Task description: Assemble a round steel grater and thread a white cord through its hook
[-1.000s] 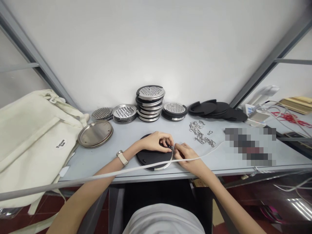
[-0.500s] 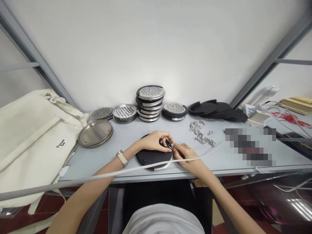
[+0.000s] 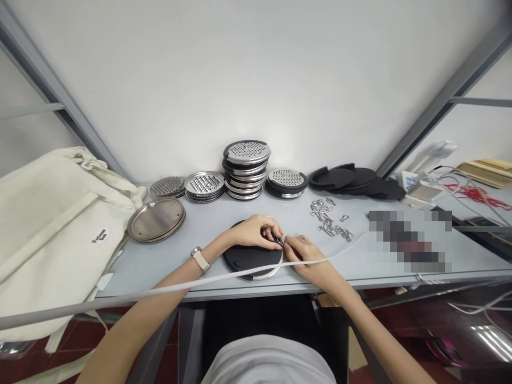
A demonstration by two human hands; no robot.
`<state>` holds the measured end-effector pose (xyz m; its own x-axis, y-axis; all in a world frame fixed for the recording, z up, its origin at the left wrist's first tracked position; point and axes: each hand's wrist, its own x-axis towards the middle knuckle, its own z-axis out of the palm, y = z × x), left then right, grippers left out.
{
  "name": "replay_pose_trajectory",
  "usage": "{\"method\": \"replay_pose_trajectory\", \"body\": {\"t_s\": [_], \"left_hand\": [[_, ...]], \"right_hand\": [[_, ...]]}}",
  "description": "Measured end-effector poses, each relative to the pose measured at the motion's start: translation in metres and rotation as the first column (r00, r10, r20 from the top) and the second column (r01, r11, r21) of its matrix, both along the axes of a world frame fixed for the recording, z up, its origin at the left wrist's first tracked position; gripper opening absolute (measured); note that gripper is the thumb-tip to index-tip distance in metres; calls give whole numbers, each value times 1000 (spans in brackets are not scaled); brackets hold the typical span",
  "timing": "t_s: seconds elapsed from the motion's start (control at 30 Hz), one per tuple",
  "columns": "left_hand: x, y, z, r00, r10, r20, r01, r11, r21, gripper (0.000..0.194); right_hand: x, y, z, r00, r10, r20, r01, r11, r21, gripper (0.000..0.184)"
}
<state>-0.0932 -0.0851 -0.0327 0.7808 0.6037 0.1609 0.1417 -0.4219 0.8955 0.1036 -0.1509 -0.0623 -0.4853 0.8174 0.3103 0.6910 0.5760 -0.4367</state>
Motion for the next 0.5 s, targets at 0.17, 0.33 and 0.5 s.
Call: {"method": "replay_pose_trajectory", "body": {"t_s": [0.17, 0.33, 0.5], "left_hand": [[0, -1, 2, 1000, 10, -11, -9, 1000, 17, 27], [0, -2, 4, 999, 13, -50, -8, 996, 89, 31], [0, -3, 7, 998, -1, -56, 6, 996, 85, 32]], "right_hand": [[-1, 0, 0, 1000, -13, 2, 13, 1000, -4, 21], [-1, 0, 0, 1000, -19, 2, 19, 1000, -11, 21], [-1, 1, -1, 1000, -7, -1, 7, 1000, 5, 21]]}}
